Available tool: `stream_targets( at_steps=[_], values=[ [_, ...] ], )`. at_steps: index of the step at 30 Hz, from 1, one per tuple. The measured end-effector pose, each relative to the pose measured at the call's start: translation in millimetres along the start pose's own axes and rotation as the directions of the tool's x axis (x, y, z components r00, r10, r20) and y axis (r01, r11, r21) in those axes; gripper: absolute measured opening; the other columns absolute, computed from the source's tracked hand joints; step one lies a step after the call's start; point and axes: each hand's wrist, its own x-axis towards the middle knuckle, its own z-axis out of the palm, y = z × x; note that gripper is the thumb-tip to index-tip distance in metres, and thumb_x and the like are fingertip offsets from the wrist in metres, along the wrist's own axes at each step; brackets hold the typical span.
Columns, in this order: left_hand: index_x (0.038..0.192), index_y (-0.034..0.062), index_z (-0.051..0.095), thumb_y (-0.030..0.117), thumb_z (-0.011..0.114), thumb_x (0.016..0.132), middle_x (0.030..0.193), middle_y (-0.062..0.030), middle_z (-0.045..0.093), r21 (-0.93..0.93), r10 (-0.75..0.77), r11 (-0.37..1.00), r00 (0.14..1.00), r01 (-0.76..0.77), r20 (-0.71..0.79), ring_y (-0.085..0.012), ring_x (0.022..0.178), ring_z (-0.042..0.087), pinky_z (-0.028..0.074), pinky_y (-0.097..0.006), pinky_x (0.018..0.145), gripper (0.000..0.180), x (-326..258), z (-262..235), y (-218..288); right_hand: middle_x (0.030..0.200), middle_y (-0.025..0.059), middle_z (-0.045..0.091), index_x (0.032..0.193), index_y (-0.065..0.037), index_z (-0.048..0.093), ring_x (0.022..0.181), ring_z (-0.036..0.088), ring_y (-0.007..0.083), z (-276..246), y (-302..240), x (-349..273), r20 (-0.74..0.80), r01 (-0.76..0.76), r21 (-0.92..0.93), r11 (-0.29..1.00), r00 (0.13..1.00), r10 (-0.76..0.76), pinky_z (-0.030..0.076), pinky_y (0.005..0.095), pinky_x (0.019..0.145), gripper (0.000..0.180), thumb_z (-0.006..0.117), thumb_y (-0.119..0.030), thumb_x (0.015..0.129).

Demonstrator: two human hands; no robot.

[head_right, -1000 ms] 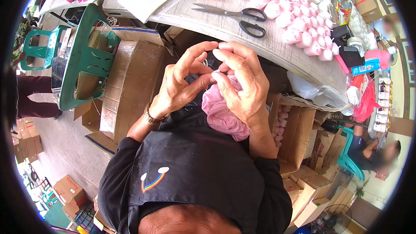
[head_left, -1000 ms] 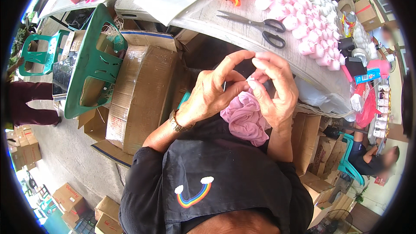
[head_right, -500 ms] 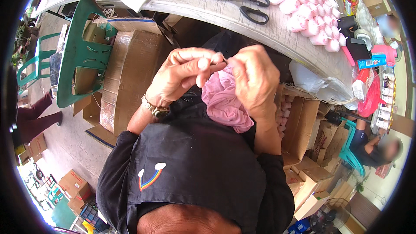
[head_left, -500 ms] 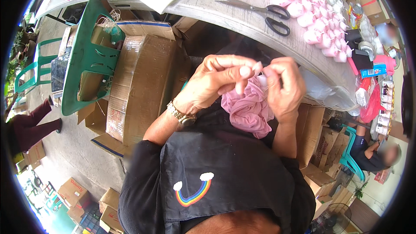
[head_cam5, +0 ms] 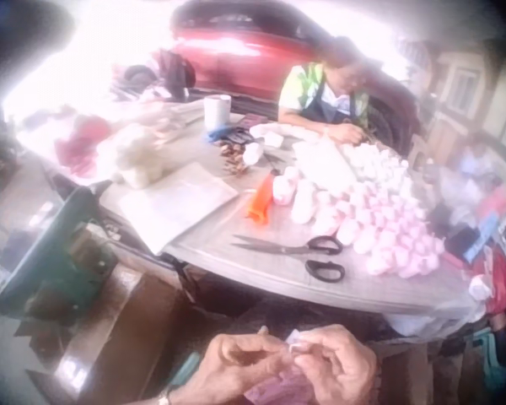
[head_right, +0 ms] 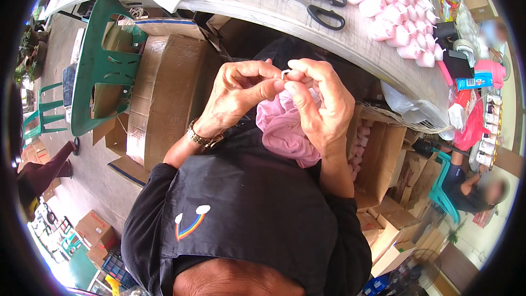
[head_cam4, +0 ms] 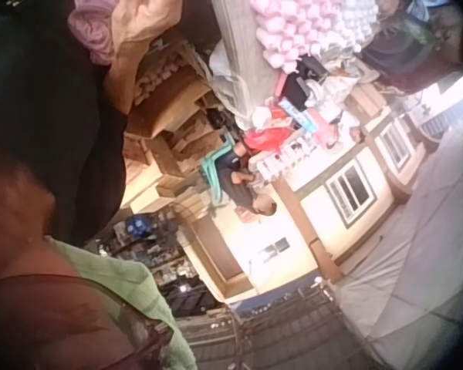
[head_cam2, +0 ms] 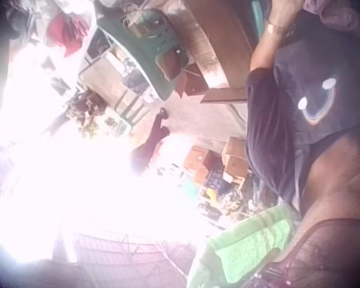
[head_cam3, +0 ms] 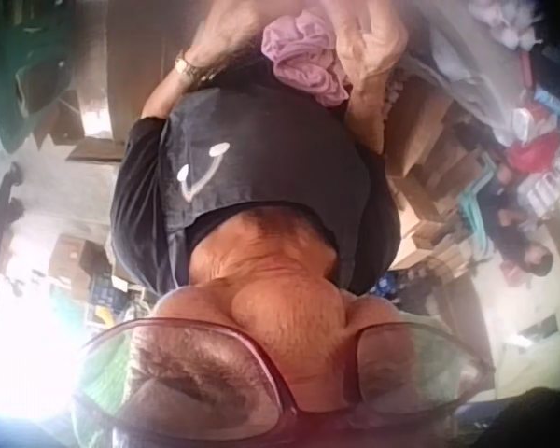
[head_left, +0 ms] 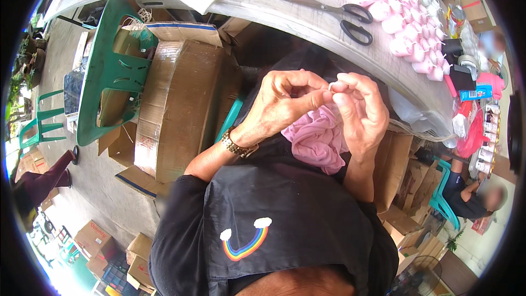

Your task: The person assembles small white cylindrical candles by inserting wicks, trimming excess wick with scissors, and wrapping each candle in pink tissue paper. The person repeats this process for multiple candles at a table with supplies and finished units nearby.

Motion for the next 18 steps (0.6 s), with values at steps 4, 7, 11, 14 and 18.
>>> stream_targets(
  at_steps=[4, 7, 11, 14, 18],
  values=[
    [0.089, 0.0002, 0.072, 0.010, 0.074, 0.087, 0.078, 0.0026, 0.063, -0.147, -0.011, 0.989, 1.000, 0.008, -0.018, -0.0018, 0.068, 0.050, 0.040, -0.020, 0.061, 0.010, 0.0, -0.7, 0.2, 0.090, 0.0135, 0.067, 0.109, 0.001, 0.063, 0.078, 0.067, 0.0231, 1.4, 3.3, 2.5, 0.063, 0.232, -0.171, 0.957, 0.972, -0.225, 0.054, 0.0303, 0.070, 0.030, 0.065, 0.013, 0.082],
    [0.090, 0.0004, 0.072, 0.010, 0.076, 0.085, 0.075, 0.0032, 0.062, -0.102, -0.021, 0.995, 0.999, 0.017, -0.039, -0.0002, 0.066, 0.049, 0.037, -0.018, 0.058, 0.012, -1.7, -1.5, 0.3, 0.091, 0.0153, 0.067, 0.107, 0.000, 0.063, 0.076, 0.067, 0.0260, 3.8, 5.5, 5.9, 0.051, 0.332, -0.224, 0.916, 0.943, -0.329, 0.055, 0.0332, 0.066, 0.033, 0.066, 0.016, 0.078],
    [0.090, 0.0011, 0.071, 0.011, 0.076, 0.085, 0.070, 0.0051, 0.060, -0.140, -0.041, 0.990, 0.997, 0.033, -0.059, 0.0003, 0.062, 0.047, 0.035, -0.018, 0.055, 0.012, -2.1, -3.0, 0.3, 0.093, 0.0139, 0.065, 0.109, 0.000, 0.061, 0.081, 0.065, 0.0259, 5.2, 3.6, 7.2, 0.111, 0.418, -0.272, 0.867, 0.908, -0.403, 0.054, 0.0345, 0.073, 0.033, 0.066, 0.014, 0.079],
    [0.087, 0.0004, 0.071, 0.013, 0.076, 0.084, 0.062, 0.0068, 0.056, -0.149, 0.012, 0.989, 0.998, -0.021, -0.064, 0.0005, 0.058, 0.043, 0.035, -0.019, 0.051, 0.014, -0.9, -4.6, 0.1, 0.091, 0.0139, 0.064, 0.106, 0.000, 0.063, 0.080, 0.065, 0.0274, 3.7, 0.3, 7.4, 0.191, 0.430, -0.383, 0.818, 0.903, -0.385, 0.054, 0.0355, 0.070, 0.030, 0.065, 0.013, 0.079],
    [0.087, 0.0026, 0.070, 0.010, 0.075, 0.084, 0.058, 0.0105, 0.044, 0.003, 0.039, 0.999, 0.997, -0.039, -0.074, 0.0007, 0.055, 0.034, 0.040, -0.020, 0.060, 0.010, -2.1, -7.3, -1.9, 0.091, 0.0141, 0.064, 0.103, 0.001, 0.064, 0.080, 0.065, 0.0285, 3.9, -0.5, 8.8, 0.189, 0.387, -0.409, 0.826, 0.922, -0.338, 0.053, 0.0361, 0.068, 0.026, 0.064, 0.012, 0.079]
  ],
)
